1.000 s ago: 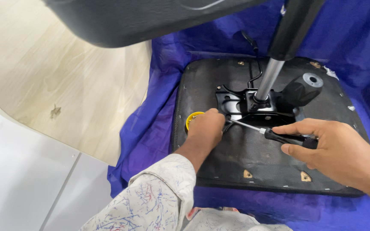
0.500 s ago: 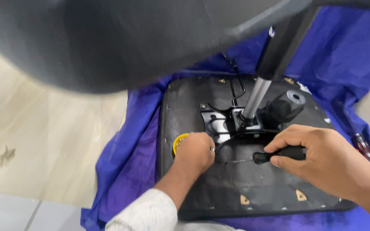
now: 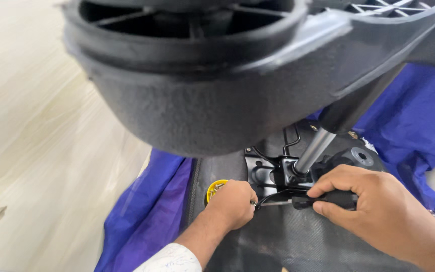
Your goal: The person uses a screwdriver to tighten screws into the metal base of an office chair. They pick up screws from a yellow container and secure the base to the chair seat, then flip the chair upright to continue tightening remaining screws.
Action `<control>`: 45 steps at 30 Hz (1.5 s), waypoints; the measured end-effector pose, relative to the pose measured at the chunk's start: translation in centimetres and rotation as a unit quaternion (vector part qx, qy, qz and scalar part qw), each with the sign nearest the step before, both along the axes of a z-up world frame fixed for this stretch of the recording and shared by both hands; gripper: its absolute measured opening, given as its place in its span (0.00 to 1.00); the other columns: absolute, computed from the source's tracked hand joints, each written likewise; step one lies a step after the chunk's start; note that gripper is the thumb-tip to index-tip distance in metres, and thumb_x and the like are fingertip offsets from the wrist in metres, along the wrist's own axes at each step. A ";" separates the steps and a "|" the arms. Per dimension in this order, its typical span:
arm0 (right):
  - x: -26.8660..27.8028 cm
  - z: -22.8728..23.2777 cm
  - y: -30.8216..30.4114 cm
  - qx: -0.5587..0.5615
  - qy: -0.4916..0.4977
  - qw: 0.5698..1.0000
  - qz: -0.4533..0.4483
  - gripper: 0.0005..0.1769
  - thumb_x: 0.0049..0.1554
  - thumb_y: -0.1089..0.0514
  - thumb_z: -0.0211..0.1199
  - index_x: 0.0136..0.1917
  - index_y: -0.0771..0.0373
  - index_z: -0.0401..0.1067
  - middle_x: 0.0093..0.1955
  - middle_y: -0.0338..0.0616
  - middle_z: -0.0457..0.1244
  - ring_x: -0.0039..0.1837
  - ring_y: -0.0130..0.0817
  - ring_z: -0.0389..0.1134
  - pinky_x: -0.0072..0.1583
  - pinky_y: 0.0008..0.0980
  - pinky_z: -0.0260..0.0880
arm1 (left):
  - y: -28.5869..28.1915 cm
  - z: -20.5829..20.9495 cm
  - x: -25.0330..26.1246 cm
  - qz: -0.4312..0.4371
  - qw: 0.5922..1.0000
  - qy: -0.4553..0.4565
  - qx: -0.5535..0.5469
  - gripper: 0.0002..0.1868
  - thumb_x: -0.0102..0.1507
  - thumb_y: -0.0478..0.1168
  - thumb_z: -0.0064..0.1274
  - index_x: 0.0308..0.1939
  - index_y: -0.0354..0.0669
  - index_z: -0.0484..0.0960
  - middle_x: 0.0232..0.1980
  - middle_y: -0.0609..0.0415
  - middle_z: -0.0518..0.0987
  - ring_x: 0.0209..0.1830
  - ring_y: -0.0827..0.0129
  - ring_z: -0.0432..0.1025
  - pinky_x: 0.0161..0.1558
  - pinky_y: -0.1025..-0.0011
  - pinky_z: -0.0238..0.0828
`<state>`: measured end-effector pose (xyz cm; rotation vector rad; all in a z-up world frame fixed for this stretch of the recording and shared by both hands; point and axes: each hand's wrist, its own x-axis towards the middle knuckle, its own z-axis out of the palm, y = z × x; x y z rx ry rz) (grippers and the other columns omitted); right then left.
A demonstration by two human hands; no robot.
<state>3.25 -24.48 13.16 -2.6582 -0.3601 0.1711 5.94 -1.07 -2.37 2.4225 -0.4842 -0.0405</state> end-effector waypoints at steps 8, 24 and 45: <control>-0.3 1.8 3.2 -0.021 0.040 0.999 -0.010 0.12 0.46 0.54 0.77 0.45 0.56 0.84 0.43 0.32 0.72 0.44 0.27 0.72 0.46 0.29 0.75 | -0.2 -1.1 0.1 0.005 1.000 0.018 0.000 0.12 0.56 0.34 0.52 0.40 0.44 0.89 0.40 0.44 0.84 0.43 0.47 0.78 0.51 0.55 0.73; 1.2 3.1 4.2 0.026 0.028 0.996 -0.084 0.16 0.54 0.57 0.76 0.56 0.53 0.81 0.44 0.39 0.66 0.33 0.32 0.68 0.36 0.33 0.73 | 0.3 1.1 -0.9 0.034 0.996 0.087 0.011 0.09 0.63 0.42 0.55 0.42 0.48 0.89 0.38 0.43 0.83 0.42 0.49 0.78 0.48 0.54 0.72; 3.3 2.8 4.6 -0.043 0.068 0.992 -0.093 0.15 0.64 0.55 0.62 0.49 0.67 0.86 0.30 0.44 0.69 0.31 0.29 0.59 0.34 0.30 0.61 | -0.2 1.2 -1.5 0.060 0.993 0.085 0.049 0.10 0.64 0.46 0.55 0.39 0.48 0.88 0.42 0.49 0.83 0.46 0.51 0.78 0.47 0.51 0.73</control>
